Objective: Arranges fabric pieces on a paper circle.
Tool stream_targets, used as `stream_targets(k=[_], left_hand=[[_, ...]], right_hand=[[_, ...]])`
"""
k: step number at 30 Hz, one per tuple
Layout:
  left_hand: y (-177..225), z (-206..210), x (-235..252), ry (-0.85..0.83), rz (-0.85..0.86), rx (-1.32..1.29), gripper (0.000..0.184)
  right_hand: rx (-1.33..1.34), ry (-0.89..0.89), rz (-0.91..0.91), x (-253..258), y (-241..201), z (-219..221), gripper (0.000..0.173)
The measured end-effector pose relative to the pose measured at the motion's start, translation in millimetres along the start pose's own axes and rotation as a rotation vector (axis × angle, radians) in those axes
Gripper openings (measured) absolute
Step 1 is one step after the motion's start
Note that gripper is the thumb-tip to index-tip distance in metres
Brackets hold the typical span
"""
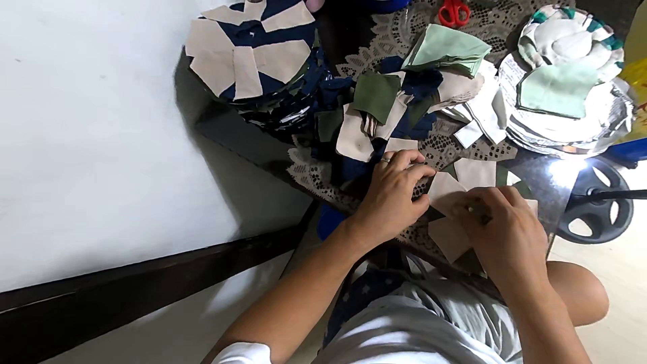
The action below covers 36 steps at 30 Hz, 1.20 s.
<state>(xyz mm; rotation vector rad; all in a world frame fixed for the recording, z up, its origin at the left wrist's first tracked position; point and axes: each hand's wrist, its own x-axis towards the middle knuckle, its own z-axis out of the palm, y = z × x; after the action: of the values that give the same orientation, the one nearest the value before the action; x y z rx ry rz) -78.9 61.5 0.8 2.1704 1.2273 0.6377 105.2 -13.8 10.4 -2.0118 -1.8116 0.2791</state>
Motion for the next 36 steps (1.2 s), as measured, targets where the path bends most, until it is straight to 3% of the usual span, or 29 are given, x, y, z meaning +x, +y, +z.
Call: stream_targets(k=[8, 13, 20, 36], left_hand=[[-1.1, 7.7, 0.7, 0.124, 0.002, -0.004, 0.013], [7.6, 12.9, 4.0, 0.158, -0.065, 0.048, 0.009], [14.2, 21.4, -1.5, 0.172, -0.097, 0.154, 0.017], [17.1, 26.7, -3.2, 0.209, -0.128, 0.154, 0.013]], right_hand=[[-0.019, 0.023, -0.021, 0.5, -3.1, -1.2, 0.023], [-0.004, 0.110, -0.093, -13.1, 1.0, -1.8, 0.022], [-0.112, 0.201, -0.171, -38.2, 3.4, 9.4, 0.026], [-0.121, 0.254, -0.175, -41.7, 4.2, 17.0, 0.024]])
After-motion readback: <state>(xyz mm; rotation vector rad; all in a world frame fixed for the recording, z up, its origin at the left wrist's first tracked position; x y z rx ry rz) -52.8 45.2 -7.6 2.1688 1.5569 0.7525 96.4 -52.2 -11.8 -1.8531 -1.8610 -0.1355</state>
